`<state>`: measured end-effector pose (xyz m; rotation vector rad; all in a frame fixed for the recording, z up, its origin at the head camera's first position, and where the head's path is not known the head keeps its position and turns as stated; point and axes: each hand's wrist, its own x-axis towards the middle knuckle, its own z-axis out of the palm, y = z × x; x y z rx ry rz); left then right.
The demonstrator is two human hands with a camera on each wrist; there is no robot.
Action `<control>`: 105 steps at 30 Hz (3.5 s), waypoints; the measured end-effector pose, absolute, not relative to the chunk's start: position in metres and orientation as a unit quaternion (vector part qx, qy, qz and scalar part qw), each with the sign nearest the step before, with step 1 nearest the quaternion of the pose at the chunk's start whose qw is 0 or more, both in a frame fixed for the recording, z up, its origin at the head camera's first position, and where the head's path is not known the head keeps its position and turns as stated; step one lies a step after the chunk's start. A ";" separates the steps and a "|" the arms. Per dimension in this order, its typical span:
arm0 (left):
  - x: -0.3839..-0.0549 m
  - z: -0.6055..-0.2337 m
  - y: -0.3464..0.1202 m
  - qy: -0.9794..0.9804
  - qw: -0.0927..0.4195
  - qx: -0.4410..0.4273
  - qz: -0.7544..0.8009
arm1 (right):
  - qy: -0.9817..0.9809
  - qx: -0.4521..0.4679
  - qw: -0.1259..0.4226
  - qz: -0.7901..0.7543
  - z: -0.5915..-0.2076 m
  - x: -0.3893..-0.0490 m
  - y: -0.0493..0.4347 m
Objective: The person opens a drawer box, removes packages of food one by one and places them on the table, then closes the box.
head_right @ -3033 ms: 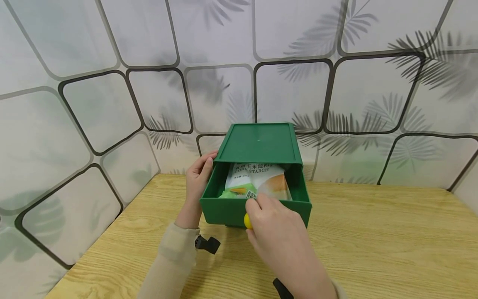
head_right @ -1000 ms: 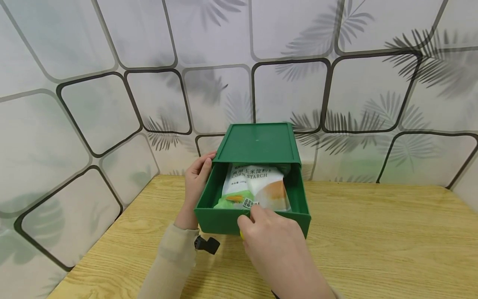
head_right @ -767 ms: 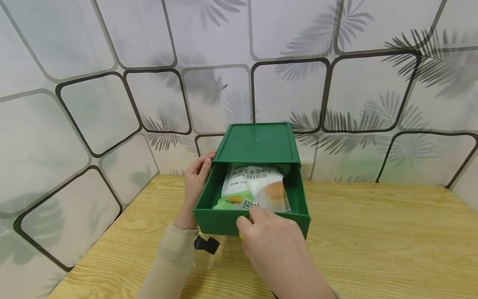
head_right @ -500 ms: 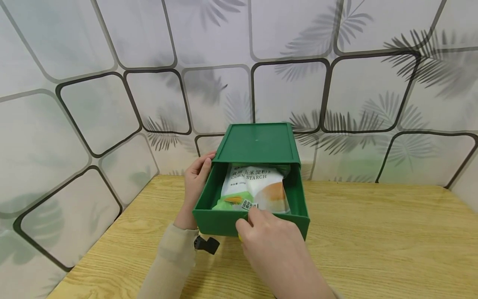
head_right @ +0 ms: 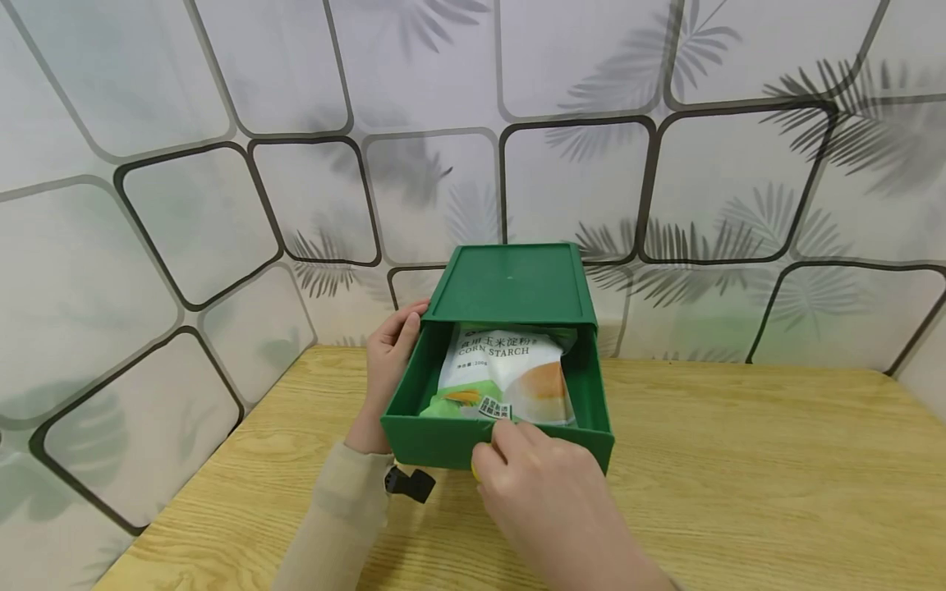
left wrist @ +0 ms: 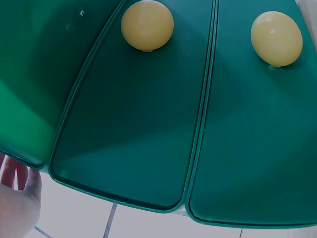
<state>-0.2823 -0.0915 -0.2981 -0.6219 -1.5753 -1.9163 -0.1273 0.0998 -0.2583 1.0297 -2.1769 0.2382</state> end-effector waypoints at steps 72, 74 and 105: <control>-0.280 -0.297 -0.091 -0.588 0.284 -0.225 -0.724 | -0.802 0.466 0.361 0.093 -0.263 -0.122 0.105; -0.280 -0.297 -0.090 -0.584 0.283 -0.226 -0.726 | -0.803 0.464 0.359 0.100 -0.264 -0.122 0.106; -0.282 -0.299 -0.091 -0.590 0.288 -0.217 -0.723 | -0.789 0.389 0.453 0.143 -0.244 -0.154 0.151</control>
